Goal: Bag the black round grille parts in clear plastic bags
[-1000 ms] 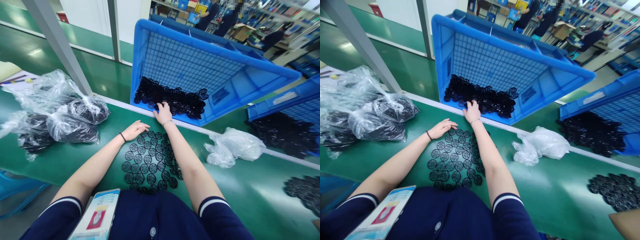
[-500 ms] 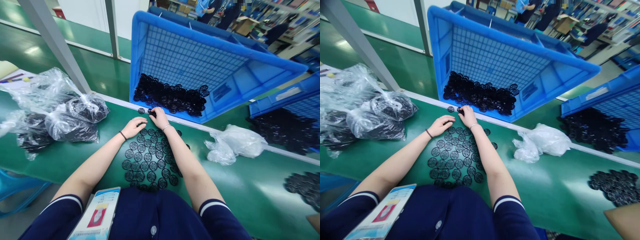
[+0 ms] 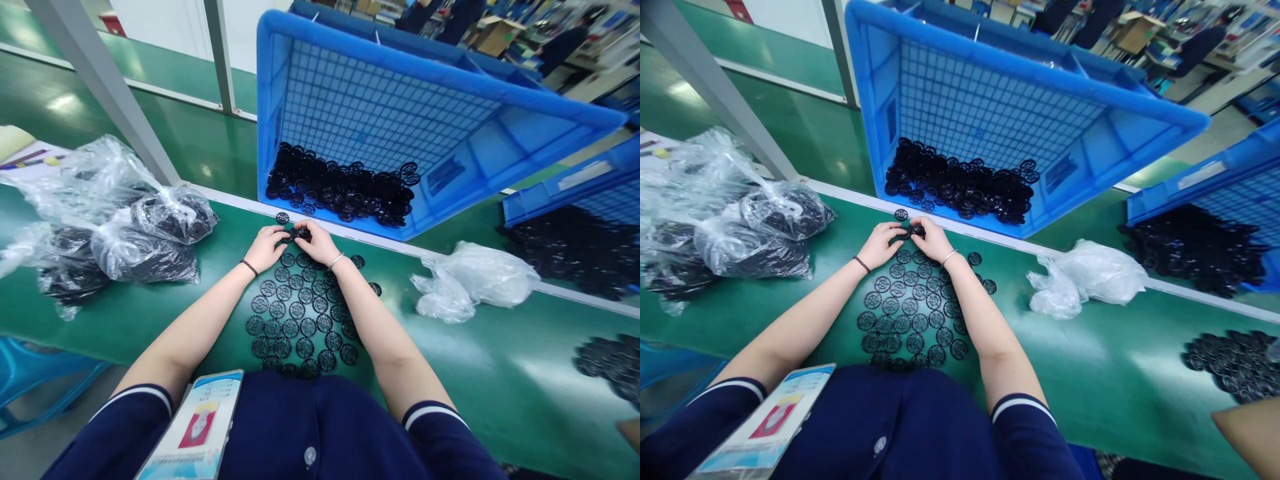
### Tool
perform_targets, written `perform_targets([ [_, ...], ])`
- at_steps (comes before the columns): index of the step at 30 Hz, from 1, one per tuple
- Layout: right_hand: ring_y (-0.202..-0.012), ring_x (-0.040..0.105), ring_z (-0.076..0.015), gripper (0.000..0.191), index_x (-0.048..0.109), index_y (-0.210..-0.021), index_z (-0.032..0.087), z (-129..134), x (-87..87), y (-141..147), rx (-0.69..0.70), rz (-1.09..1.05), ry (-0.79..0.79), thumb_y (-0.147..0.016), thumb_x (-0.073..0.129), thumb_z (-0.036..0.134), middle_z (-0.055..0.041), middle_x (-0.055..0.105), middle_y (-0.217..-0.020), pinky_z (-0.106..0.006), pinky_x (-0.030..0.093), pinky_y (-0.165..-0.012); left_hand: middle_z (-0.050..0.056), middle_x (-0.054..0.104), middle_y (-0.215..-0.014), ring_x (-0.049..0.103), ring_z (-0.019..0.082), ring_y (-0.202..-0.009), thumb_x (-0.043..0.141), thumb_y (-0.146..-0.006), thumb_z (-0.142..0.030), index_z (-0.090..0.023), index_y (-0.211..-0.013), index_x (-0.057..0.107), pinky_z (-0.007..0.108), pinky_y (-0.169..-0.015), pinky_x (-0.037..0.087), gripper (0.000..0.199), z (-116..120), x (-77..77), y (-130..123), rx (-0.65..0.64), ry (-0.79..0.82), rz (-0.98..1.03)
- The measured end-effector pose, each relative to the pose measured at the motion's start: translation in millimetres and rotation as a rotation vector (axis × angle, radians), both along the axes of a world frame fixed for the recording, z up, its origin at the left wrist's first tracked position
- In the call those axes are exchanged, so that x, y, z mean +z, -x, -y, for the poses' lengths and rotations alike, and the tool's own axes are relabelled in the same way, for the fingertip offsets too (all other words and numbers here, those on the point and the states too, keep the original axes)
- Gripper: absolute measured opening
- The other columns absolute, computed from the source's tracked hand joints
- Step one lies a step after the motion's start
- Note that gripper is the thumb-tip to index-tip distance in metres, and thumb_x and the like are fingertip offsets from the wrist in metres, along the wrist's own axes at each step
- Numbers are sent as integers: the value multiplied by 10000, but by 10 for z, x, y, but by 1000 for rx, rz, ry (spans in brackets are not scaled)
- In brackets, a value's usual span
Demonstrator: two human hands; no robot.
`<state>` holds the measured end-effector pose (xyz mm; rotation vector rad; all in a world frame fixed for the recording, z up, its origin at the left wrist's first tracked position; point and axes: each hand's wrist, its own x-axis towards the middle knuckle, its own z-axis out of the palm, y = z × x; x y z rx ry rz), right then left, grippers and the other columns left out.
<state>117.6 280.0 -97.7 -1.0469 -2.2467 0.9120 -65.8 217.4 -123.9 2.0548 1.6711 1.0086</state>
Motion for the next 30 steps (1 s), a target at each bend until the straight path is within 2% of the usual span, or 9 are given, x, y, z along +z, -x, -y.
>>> perform_targets([
  [7, -961, 623, -204, 290, 581, -1133, 185, -42, 11, -209, -155, 74, -17, -859, 516, 253, -80, 653, -1080, -352, 506, -874, 80, 657, -1067, 568, 267, -1078, 638, -806, -179, -204, -877, 665, 465, -1004, 436, 79, 5, 33, 7, 12, 5, -32],
  [12, -912, 629, -218, 288, 586, -1141, 209, -59, -47, -303, -182, 215, -41, -862, 559, 276, -47, 661, -966, -393, 503, -881, 81, 653, -1031, 571, 273, -1040, 659, -787, -181, -196, -908, 624, 457, -974, 446, 126, 6, 44, -1, 35, 14, -43],
  [17, -961, 599, -232, 282, 643, -1104, 175, -77, -77, -297, -179, 244, -66, -866, 590, 316, -97, 608, -1024, -389, 493, -910, 89, 647, -1038, 567, 280, -1033, 672, -764, -184, -187, -1053, 571, 446, -961, 454, 306, 12, 39, 1, 65, 18, -52],
  [21, -991, 584, -240, 268, 671, -1078, 171, -53, -79, -305, -154, 287, -118, -873, 608, 331, -100, 584, -1000, -390, 480, -931, 91, 646, -1021, 564, 277, -1023, 669, -752, -184, -172, -1081, 564, 442, -959, 454, 346, 19, 45, 2, 66, 15, -64],
  [26, -902, 598, -212, 231, 655, -986, 174, 5, -27, -299, -18, 273, -123, -848, 659, 361, -65, 611, -928, -365, 499, -879, 77, 640, -951, 555, 270, -1009, 654, -776, -256, -189, -931, 626, 437, -968, 445, 171, 43, 60, -21, 19, 5, -88],
  [30, -1027, 563, -254, 212, 646, -1026, 173, 13, 18, -150, -22, 266, -241, -874, 628, 320, -102, 627, -1032, -412, 469, -949, 82, 636, -901, 563, 258, -972, 568, -860, -320, -188, -849, 642, 441, -959, 448, 152, 52, 49, -10, 17, -5, -103],
])
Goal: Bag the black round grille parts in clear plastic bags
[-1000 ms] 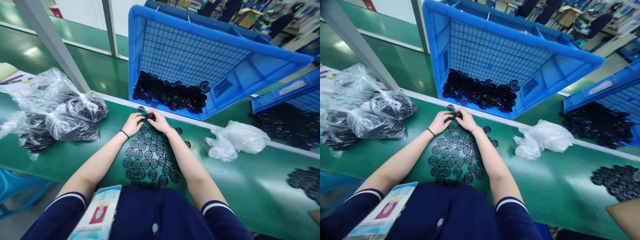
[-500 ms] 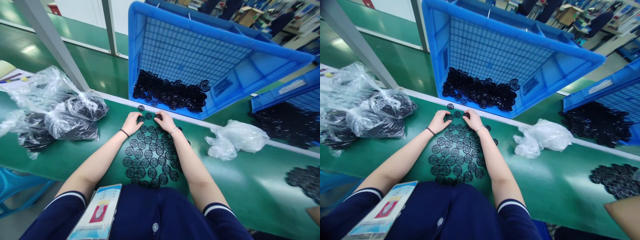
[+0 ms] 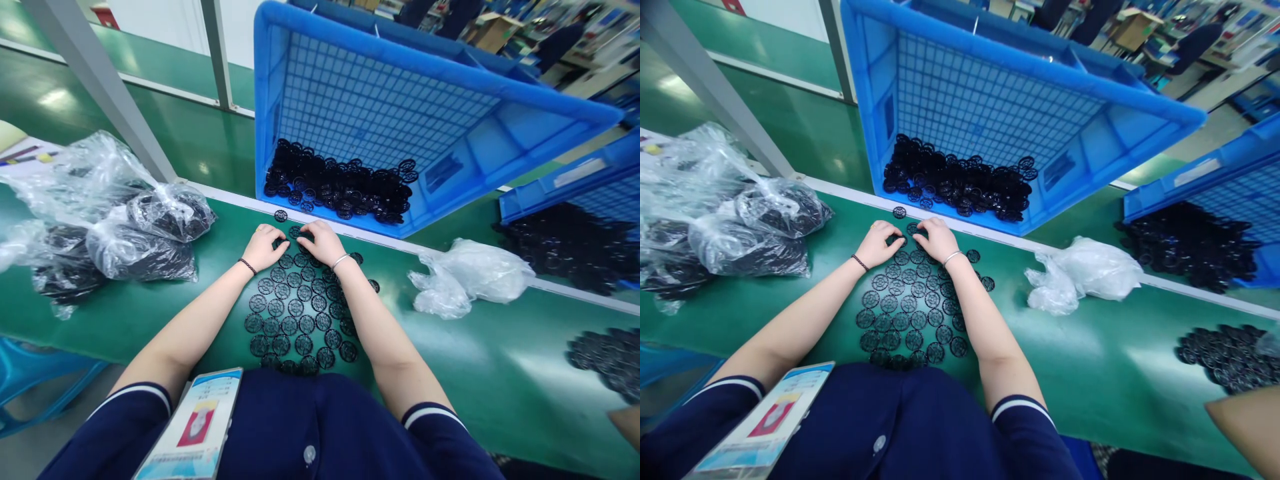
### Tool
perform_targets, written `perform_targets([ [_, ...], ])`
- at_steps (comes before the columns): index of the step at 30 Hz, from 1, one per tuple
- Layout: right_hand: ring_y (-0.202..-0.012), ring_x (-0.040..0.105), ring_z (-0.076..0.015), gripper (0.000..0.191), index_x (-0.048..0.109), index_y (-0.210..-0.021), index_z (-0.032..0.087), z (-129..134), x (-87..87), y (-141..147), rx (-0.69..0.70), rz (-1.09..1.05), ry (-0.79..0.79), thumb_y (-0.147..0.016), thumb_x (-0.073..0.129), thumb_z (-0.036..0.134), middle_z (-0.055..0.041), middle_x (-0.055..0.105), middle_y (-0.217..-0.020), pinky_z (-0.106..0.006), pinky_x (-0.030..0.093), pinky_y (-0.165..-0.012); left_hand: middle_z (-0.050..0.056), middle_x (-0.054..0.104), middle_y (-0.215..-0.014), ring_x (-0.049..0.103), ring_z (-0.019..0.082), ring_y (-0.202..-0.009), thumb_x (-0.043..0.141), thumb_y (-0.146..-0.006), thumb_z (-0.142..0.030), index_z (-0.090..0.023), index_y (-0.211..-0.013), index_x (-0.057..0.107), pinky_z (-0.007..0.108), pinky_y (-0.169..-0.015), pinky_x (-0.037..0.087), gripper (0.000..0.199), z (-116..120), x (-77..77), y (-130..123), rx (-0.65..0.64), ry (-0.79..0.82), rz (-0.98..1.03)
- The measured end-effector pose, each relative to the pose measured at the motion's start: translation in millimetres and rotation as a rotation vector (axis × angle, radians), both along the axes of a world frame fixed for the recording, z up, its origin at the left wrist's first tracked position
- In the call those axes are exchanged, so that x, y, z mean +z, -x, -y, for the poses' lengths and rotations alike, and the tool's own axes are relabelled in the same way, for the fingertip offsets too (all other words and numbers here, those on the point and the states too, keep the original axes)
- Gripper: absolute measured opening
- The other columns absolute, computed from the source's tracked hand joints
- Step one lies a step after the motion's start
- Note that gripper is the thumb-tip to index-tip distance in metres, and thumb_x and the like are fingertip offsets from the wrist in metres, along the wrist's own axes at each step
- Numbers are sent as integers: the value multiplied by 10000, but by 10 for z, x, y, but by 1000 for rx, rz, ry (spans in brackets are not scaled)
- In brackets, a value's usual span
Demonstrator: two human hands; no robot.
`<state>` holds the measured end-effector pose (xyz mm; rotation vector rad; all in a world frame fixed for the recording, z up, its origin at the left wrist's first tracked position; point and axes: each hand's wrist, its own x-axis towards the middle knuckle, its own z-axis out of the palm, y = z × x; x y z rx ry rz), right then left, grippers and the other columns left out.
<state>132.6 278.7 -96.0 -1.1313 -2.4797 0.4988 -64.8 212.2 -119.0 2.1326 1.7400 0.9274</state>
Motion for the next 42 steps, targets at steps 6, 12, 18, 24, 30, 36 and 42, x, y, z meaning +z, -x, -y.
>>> perform_targets([
  [6, -1063, 550, -274, 191, 648, -1071, 204, -20, -67, 261, 25, 7, 0, -917, 549, 256, -103, 653, -1083, -440, 444, -971, 128, 608, -1236, 532, 260, -1175, 451, -920, -263, -157, -1138, 614, 441, -1050, 406, 292, -203, 4, 66, 27, -27, -20],
  [12, -963, 585, -237, 254, 579, -1160, 182, -8, -146, 216, -46, -59, 33, -972, 439, 281, -92, 657, -1007, -393, 476, -871, 126, 654, -1195, 516, 276, -1218, 415, -946, -310, -141, -1142, 628, 449, -1068, 389, 335, -415, 28, 20, -34, -36, -30],
  [18, -1003, 544, -233, 181, 656, -965, 196, -80, -117, 217, -26, -55, 5, -935, 529, 321, -91, 612, -996, -372, 455, -920, 95, 699, -913, 609, 230, -935, 340, -984, -351, -168, -865, 675, 382, -912, 468, 400, -293, 29, 79, -84, -40, 5],
  [24, -1149, 439, -306, 320, 620, -1210, 184, -387, 4, 387, -208, 116, -154, -907, 532, 233, -155, 536, -1221, -432, 427, -961, 64, 695, -816, 602, 203, -806, 360, -982, -340, -185, -805, 670, 341, -801, 478, 389, -229, 41, 92, -71, -47, 27],
  [30, -1152, 421, -329, 317, 617, -1220, 229, -526, -11, 506, -240, 194, -137, -920, 519, 263, -160, 538, -1232, -480, 434, -907, 60, 700, -804, 612, 202, -797, 415, -963, -316, -190, -797, 673, 338, -789, 484, 332, -252, 27, 90, -73, -61, 51],
  [36, -1103, 472, -283, 247, 619, -1130, 187, -584, -80, 501, -147, 126, -81, -950, 459, 241, -144, 586, -1154, -417, 432, -926, 54, 712, -854, 629, 204, -850, 442, -952, -308, -194, -799, 671, 344, -830, 508, 298, -262, -4, 87, -56, -49, 115],
  [42, -893, 569, -182, 213, 591, -1049, 170, -502, -96, 492, 48, 27, 23, -972, 400, 225, -67, 644, -990, -306, 461, -830, 104, 648, -1168, 644, 171, -943, 458, -926, -241, -161, -1237, 567, 323, -860, 542, 339, -298, -49, 110, 43, -53, 207],
])
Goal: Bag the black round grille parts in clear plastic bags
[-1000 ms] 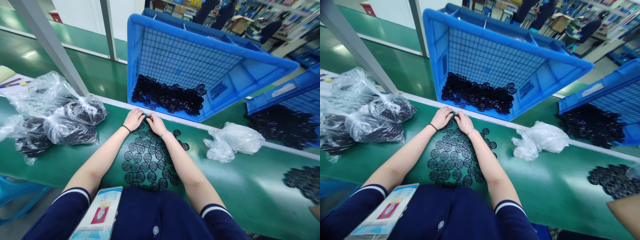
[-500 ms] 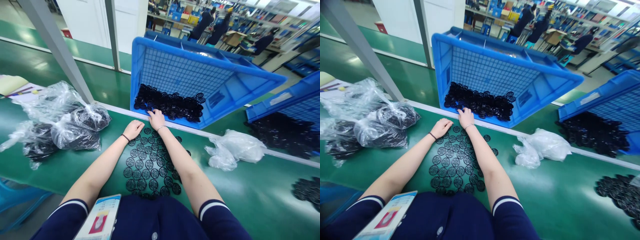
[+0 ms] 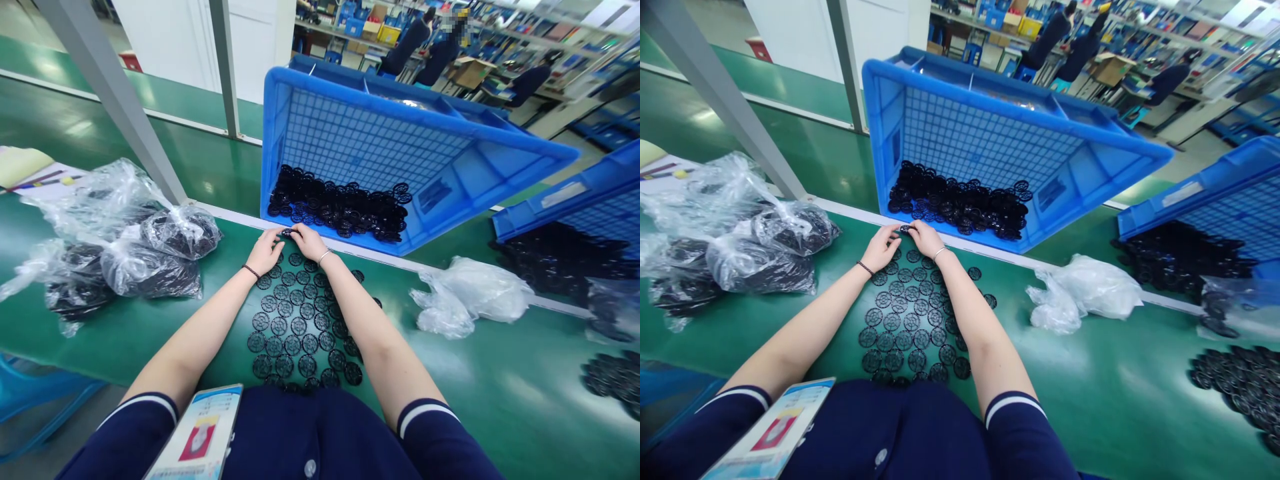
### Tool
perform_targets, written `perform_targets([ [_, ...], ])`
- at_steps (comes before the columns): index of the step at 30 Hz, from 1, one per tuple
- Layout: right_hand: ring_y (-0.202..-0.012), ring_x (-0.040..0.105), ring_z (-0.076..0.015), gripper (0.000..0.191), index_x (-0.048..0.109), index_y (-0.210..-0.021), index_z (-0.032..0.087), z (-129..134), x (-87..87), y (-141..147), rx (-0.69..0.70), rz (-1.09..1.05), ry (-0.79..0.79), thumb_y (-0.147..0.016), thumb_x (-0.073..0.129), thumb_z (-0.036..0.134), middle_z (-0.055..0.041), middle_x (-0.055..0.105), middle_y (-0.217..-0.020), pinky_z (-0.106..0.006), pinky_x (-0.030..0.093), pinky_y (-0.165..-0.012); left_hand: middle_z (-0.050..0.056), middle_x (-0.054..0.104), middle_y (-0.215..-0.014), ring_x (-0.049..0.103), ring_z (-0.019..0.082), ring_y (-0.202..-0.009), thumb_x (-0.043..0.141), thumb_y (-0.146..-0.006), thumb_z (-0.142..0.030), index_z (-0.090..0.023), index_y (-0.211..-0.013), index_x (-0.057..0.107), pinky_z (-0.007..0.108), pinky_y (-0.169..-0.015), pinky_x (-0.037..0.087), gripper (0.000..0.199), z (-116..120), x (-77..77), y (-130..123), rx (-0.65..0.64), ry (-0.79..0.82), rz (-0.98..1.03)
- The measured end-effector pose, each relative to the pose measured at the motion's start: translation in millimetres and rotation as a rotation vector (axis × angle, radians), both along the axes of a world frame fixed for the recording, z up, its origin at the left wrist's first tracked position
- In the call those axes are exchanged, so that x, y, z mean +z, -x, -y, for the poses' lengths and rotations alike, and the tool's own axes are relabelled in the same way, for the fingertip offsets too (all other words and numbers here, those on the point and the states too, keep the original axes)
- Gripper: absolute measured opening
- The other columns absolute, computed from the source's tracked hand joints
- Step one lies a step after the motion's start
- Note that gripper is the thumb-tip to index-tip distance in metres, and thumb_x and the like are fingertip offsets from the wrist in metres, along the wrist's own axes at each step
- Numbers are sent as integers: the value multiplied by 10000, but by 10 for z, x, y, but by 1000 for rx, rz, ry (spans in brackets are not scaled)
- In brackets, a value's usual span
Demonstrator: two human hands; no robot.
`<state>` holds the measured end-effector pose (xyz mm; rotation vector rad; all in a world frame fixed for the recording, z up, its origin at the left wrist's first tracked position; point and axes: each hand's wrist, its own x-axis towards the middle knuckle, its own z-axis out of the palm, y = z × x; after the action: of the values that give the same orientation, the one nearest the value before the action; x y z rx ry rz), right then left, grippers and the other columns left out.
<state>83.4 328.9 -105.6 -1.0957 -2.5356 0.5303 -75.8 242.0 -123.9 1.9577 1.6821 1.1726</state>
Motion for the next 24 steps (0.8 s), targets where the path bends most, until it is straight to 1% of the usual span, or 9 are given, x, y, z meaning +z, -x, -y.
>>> perform_targets([
  [2, -825, 574, -165, 157, 605, -975, 184, 59, 10, 10, 81, -19, 37, -949, 461, 243, -32, 650, -921, -287, 465, -790, 108, 649, -1181, 649, 174, -945, 486, -912, -231, -163, -1284, 538, 319, -841, 551, 382, -15, -9, 11, 36, 15, 13],
  [5, -830, 575, -164, 92, 615, -931, 180, 128, 18, 22, 149, -42, 63, -873, 589, 246, -28, 646, -914, -287, 470, -787, 71, 704, -1065, 654, 188, -916, 508, -912, -234, -196, -1119, 648, 339, -864, 543, 253, -29, -3, 26, 71, 45, 4],
  [8, -910, 572, -191, 201, 608, -1018, 159, 155, 9, -14, 113, -65, 52, -830, 628, 228, -73, 633, -1008, -334, 472, -840, 73, 717, -981, 639, 229, -930, 522, -908, -247, -201, -978, 698, 406, -916, 516, 195, -32, 12, 48, 114, 72, -15],
  [12, -1071, 543, -238, 168, 633, -1005, 170, 202, 8, -140, 70, -69, 25, -858, 592, 239, -110, 623, -1094, -435, 416, -979, 153, 680, -1071, 581, 321, -1084, 558, -878, -258, -146, -997, 704, 532, -998, 441, 219, -35, 36, 65, 125, 101, -31],
  [15, -1069, 561, -240, 136, 654, -945, 183, 322, 77, -203, 105, -82, 9, -880, 556, 251, -108, 643, -1083, -446, 429, -982, 160, 676, -1127, 576, 316, -1133, 499, -911, -245, -134, -1064, 686, 543, -1025, 418, 266, 7, 135, 31, 45, 107, -64],
  [17, -994, 599, -241, 142, 656, -905, 196, 427, 142, -212, 162, -111, -9, -886, 533, 263, -97, 669, -1005, -456, 466, -941, 122, 700, -1124, 614, 264, -1106, 466, -932, -232, -152, -1086, 681, 472, -1024, 446, 277, 65, 241, -16, -58, 107, -116],
  [19, -913, 628, -264, 180, 657, -898, 201, 500, 179, -217, 220, -155, -37, -893, 508, 302, -108, 685, -927, -499, 498, -884, 91, 702, -1173, 632, 221, -1112, 489, -931, -235, -163, -1135, 666, 385, -1018, 468, 279, 115, 329, -68, -165, 113, -187],
  [21, -894, 649, -285, 227, 656, -890, 229, 513, 178, -247, 233, -199, -50, -906, 473, 362, -110, 700, -899, -518, 518, -862, 81, 662, -1268, 612, 203, -1170, 494, -936, -242, -170, -1236, 615, 349, -1044, 454, 331, 139, 372, -107, -227, 125, -258],
  [24, -973, 664, -293, 249, 669, -913, 288, 444, 143, -425, 291, -183, 2, -901, 477, 446, -98, 718, -986, -504, 537, -894, 77, 585, -1376, 562, 176, -1258, 483, -951, -263, -175, -1353, 519, 314, -1088, 418, 414, 159, 386, -133, -290, 150, -326],
])
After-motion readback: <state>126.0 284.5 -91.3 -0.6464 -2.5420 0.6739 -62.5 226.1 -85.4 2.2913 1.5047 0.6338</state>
